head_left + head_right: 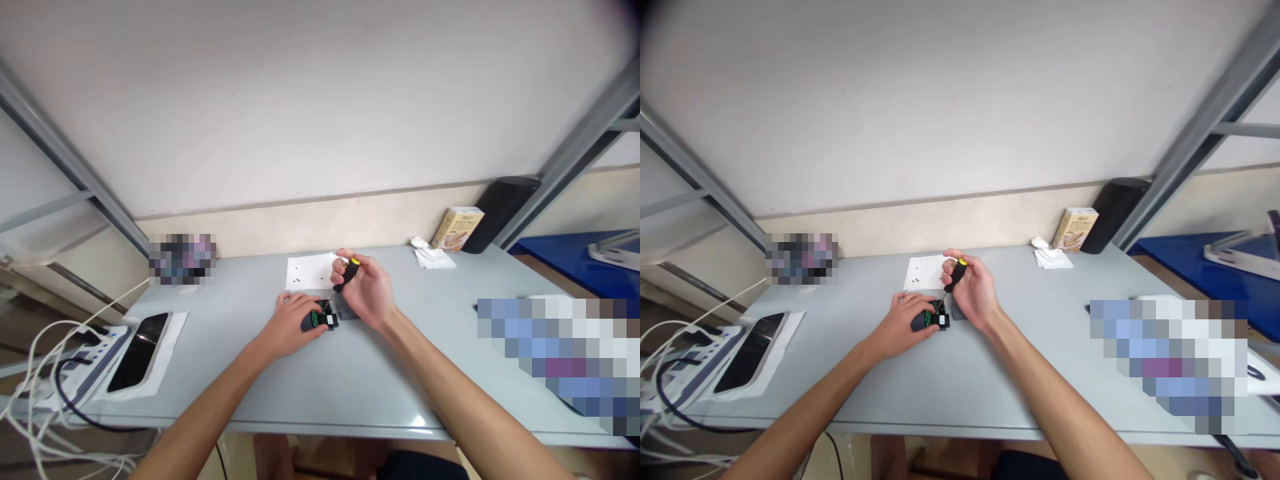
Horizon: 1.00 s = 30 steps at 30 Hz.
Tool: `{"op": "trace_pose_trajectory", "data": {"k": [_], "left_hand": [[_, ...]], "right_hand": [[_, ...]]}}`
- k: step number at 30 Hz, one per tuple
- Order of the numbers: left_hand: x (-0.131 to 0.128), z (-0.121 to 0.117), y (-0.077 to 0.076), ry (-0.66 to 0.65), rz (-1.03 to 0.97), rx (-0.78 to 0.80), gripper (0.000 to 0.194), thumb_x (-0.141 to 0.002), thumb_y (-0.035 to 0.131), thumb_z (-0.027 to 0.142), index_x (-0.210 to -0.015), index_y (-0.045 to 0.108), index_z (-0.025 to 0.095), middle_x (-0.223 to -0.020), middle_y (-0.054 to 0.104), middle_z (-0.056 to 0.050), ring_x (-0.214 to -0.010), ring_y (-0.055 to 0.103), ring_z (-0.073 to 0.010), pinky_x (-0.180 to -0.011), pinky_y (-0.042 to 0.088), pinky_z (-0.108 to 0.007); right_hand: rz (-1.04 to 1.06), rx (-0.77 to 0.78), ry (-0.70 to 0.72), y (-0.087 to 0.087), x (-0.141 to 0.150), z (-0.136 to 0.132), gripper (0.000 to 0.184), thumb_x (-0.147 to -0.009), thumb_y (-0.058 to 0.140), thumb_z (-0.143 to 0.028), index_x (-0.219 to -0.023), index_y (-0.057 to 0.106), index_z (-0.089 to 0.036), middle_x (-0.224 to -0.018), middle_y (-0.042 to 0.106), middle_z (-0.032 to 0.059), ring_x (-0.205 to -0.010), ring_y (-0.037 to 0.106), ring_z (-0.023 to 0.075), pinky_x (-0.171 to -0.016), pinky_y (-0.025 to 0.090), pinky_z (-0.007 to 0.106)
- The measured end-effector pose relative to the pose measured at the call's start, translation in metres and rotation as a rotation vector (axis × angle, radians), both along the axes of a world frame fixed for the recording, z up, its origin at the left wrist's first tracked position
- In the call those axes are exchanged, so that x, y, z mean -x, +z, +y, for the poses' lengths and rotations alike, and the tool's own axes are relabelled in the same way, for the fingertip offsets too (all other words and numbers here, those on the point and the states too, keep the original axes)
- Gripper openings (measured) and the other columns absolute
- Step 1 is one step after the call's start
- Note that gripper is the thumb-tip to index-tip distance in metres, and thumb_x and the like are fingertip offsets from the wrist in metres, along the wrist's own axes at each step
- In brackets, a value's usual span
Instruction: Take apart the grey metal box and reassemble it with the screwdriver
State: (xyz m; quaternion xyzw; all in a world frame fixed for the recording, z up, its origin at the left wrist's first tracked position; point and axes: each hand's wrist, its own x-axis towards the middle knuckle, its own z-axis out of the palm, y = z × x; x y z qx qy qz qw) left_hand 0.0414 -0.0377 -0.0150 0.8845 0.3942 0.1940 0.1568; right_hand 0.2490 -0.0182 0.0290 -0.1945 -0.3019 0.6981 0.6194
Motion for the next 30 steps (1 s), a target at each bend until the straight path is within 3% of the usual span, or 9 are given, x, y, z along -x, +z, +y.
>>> {"op": "trace_pose_trajectory", "data": {"k": [6,12,21,24,28,30], "left_hand": [[0.0003,0.0011,-0.002,-0.004,-0.006,-0.008,0.016,-0.097,0.07,0.038,-0.106,0.064,0.026,-0.138,0.069,-0.004,-0.127,0.061,-0.026,-0.112,0.031,-0.049],[0.0008,0.0011,-0.0023,-0.006,-0.008,-0.006,0.016,-0.097,0.07,0.038,-0.106,0.064,0.026,-0.137,0.069,-0.004,-0.127,0.06,-0.0259,-0.112,0.032,-0.049],[0.0017,0.0019,-0.0047,-0.012,-0.011,-0.013,0.016,-0.098,0.069,0.04,-0.107,0.064,0.027,-0.136,0.07,-0.005,-0.129,0.06,-0.0269,-0.113,0.032,-0.05],[0.0016,0.0018,-0.0049,-0.007,-0.009,-0.009,0.017,-0.098,0.07,0.04,-0.107,0.064,0.027,-0.137,0.069,-0.004,-0.129,0.059,-0.0268,-0.114,0.031,-0.051],[0.0011,0.0013,-0.0037,-0.003,-0.008,0.001,0.017,-0.097,0.071,0.038,-0.108,0.063,0.027,-0.137,0.069,-0.004,-0.128,0.06,-0.0266,-0.113,0.031,-0.051],[0.0011,0.0012,-0.0037,-0.003,-0.009,-0.001,0.017,-0.097,0.071,0.038,-0.108,0.063,0.027,-0.137,0.07,-0.004,-0.129,0.06,-0.0264,-0.113,0.031,-0.051]], "right_hand": [[-0.03,0.011,-0.025,-0.0026,0.0022,-0.0018,0.013,-0.082,0.075,-0.033,-0.078,0.068,-0.022,-0.087,0.057,0.0029,-0.079,0.053,0.0181,-0.078,0.046,0.033],[-0.04,0.003,-0.011,-0.0025,0.0018,-0.0038,0.021,-0.077,0.083,-0.033,-0.074,0.066,-0.022,-0.093,0.061,0.0033,-0.088,0.057,0.0188,-0.081,0.045,0.033],[-0.025,0.03,0.056,0.0041,-0.0021,-0.0062,0.034,-0.068,0.091,-0.029,-0.07,0.058,-0.021,-0.089,0.063,0.0024,-0.086,0.06,0.0184,-0.078,0.047,0.031],[-0.049,-0.009,0.064,0.0039,-0.0001,-0.0067,0.036,-0.074,0.091,-0.032,-0.072,0.057,-0.022,-0.079,0.056,-0.0004,-0.076,0.056,0.0157,-0.072,0.045,0.03],[-0.049,-0.047,0.034,0.0035,0.0024,-0.0051,0.034,-0.082,0.086,-0.046,-0.08,0.061,-0.023,-0.066,0.035,-0.0053,-0.06,0.036,0.0128,-0.06,0.038,0.027],[-0.024,-0.033,0.033,0.0034,0.0024,-0.0038,0.031,-0.086,0.08,-0.052,-0.089,0.065,-0.024,-0.068,0.033,-0.005,-0.06,0.035,0.0134,-0.06,0.039,0.027]]}}
